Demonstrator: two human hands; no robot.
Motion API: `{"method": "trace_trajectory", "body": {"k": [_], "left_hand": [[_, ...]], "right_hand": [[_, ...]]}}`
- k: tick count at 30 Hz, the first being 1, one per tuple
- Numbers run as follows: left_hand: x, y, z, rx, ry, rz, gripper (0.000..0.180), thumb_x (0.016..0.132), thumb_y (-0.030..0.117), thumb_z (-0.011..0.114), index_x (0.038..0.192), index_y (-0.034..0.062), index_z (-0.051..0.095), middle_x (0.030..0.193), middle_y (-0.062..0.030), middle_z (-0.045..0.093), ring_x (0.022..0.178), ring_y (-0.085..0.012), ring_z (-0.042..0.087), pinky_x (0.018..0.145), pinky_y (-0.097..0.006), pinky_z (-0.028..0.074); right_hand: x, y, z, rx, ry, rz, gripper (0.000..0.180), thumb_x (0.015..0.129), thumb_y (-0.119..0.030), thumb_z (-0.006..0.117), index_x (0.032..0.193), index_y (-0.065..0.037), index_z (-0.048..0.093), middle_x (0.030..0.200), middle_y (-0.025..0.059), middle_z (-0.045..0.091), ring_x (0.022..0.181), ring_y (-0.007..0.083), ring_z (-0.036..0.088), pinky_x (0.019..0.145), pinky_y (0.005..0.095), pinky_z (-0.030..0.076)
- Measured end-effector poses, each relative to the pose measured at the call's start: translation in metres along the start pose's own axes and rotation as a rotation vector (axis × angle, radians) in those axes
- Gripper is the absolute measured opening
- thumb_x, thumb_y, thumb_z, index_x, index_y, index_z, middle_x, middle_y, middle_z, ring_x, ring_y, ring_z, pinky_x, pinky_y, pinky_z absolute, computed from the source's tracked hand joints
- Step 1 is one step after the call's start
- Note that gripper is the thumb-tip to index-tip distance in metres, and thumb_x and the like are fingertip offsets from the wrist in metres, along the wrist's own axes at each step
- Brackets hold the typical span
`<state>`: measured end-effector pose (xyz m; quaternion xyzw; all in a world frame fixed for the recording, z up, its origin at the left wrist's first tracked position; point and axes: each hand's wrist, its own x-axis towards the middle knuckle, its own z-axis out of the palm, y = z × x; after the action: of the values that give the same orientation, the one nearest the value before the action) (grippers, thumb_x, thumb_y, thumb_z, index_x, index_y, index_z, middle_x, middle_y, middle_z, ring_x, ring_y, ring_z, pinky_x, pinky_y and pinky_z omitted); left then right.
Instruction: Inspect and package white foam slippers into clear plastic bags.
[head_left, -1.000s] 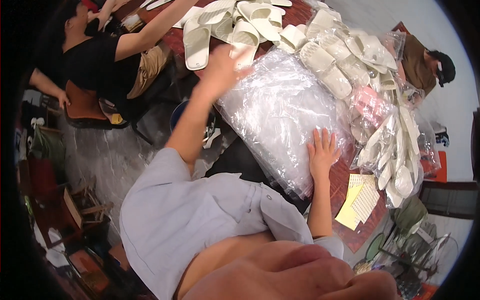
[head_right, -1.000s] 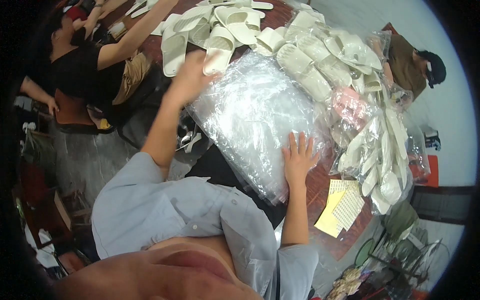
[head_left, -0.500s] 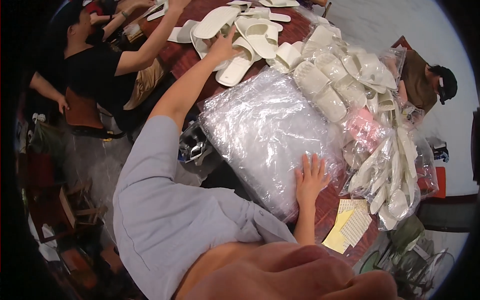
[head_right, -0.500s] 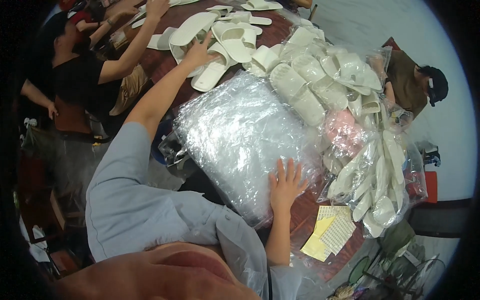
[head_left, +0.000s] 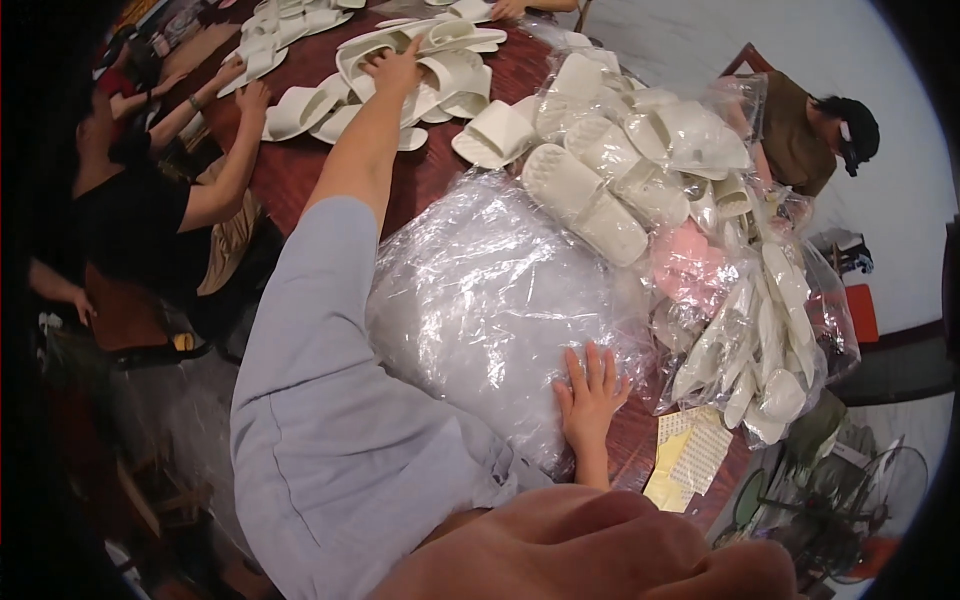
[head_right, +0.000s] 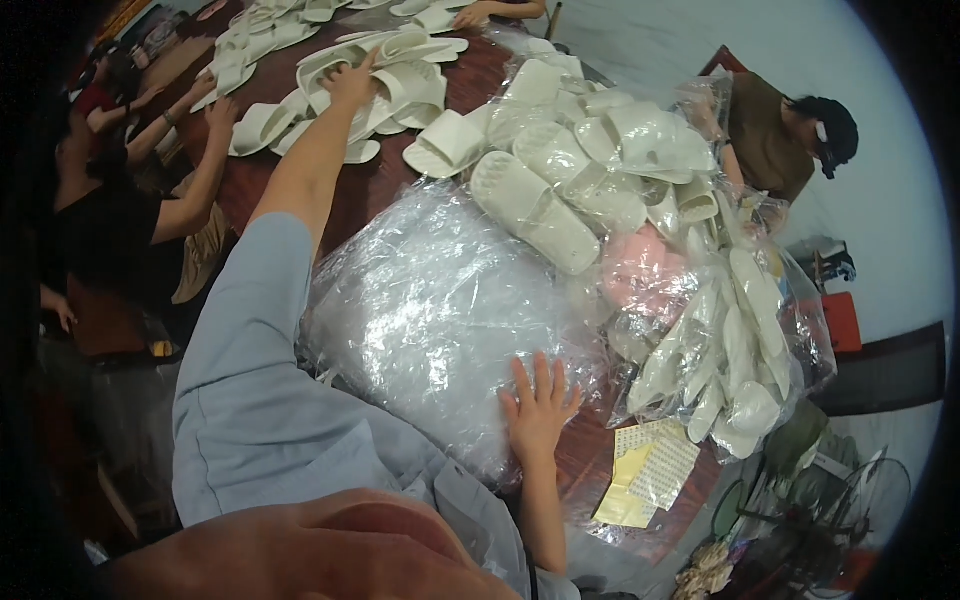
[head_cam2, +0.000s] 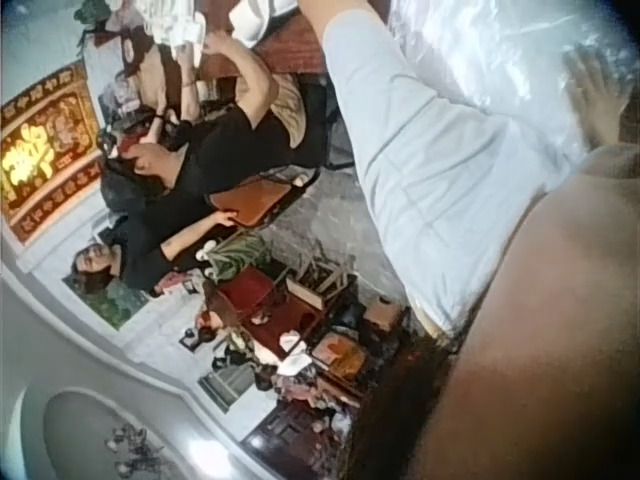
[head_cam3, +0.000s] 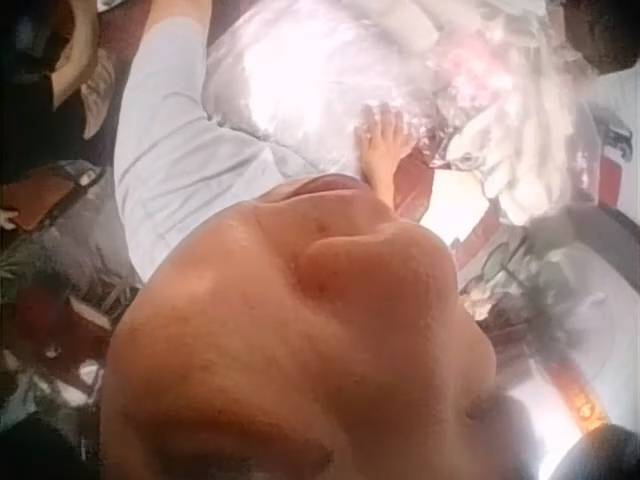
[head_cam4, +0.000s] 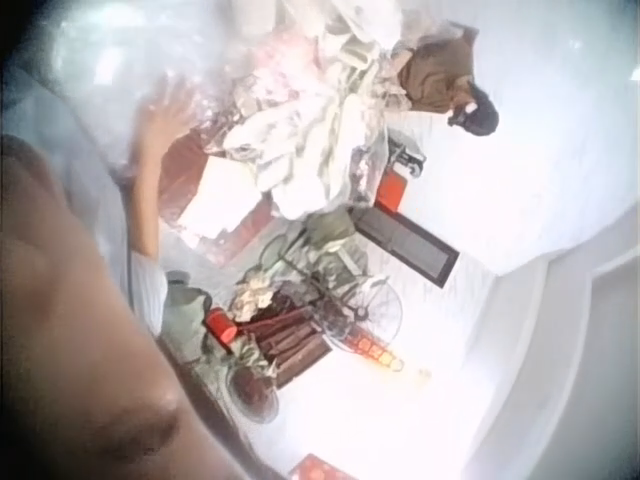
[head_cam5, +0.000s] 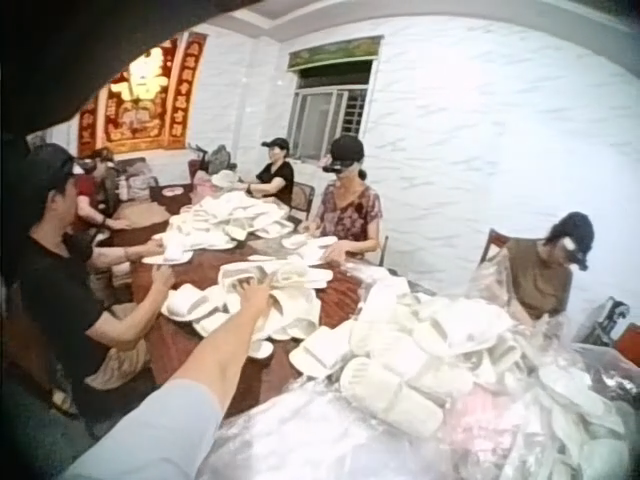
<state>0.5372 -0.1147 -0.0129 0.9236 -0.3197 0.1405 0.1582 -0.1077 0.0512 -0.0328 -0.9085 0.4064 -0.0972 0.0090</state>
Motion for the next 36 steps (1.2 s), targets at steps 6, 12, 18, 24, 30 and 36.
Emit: {"method": "trace_trajectory", "body": {"k": [6,12,18,24,30,36], "left_hand": [[-0.004,-0.012,-0.036,0.043,-0.258,0.022,0.083,0.078,0.044,0.073,0.149,0.0460,0.030,0.137,-0.0273,0.045,0.128,-0.0500,0.042,0.104,-0.067,0.026],[-0.046,-0.026,-0.111,0.182,-0.308,0.346,0.065,0.078,0.040,0.075,0.138,0.0248,0.053,0.126,-0.0239,0.057,0.121,-0.0402,0.054,0.096,-0.048,0.046],[-0.264,0.081,-0.207,-0.226,-0.067,0.988,0.055,0.079,0.028,0.075,0.131,0.0176,0.059,0.103,-0.0150,0.062,0.100,-0.0344,0.060,0.086,-0.043,0.049],[-0.479,0.137,-0.207,-0.554,-0.253,1.243,0.061,0.078,0.026,0.076,0.135,0.0226,0.055,0.124,-0.0155,0.051,0.119,-0.0375,0.050,0.092,-0.049,0.044],[-0.536,0.127,-0.161,-0.427,-0.279,1.040,0.073,0.084,0.042,0.069,0.148,0.0222,0.039,0.139,-0.0238,0.037,0.134,-0.0472,0.029,0.104,-0.061,0.028],[-0.542,0.121,-0.154,-0.398,-0.315,1.061,0.072,0.086,0.046,0.064,0.149,0.0220,0.037,0.139,-0.0260,0.037,0.134,-0.0470,0.028,0.107,-0.061,0.024]], "right_hand": [[-0.002,-0.002,0.001,0.057,0.044,-0.024,0.053,0.088,-0.038,0.063,0.139,-0.028,0.053,0.153,0.0037,0.039,0.142,0.0312,0.029,0.111,0.0613,0.014],[-0.008,0.000,0.001,0.064,0.072,-0.042,0.051,0.089,-0.038,0.063,0.137,-0.028,0.054,0.150,0.0057,0.042,0.141,0.0318,0.032,0.109,0.0626,0.017],[-0.001,0.006,0.016,0.067,0.136,-0.054,0.051,0.089,-0.041,0.062,0.137,-0.027,0.054,0.149,0.0065,0.043,0.140,0.0318,0.033,0.108,0.0648,0.019],[0.007,-0.002,0.005,0.100,0.064,0.019,0.048,0.089,-0.039,0.062,0.136,-0.026,0.056,0.151,0.0053,0.041,0.144,0.0306,0.028,0.108,0.0658,0.019],[0.004,0.015,0.014,0.390,0.100,-0.005,0.044,0.089,-0.025,0.065,0.133,-0.023,0.059,0.149,0.0044,0.045,0.144,0.0282,0.030,0.110,0.0648,0.015],[-0.007,0.025,-0.010,0.684,0.171,0.026,0.043,0.083,-0.002,0.062,0.124,-0.014,0.063,0.123,0.0093,0.064,0.123,0.0295,0.052,0.108,0.0560,0.021]]}}
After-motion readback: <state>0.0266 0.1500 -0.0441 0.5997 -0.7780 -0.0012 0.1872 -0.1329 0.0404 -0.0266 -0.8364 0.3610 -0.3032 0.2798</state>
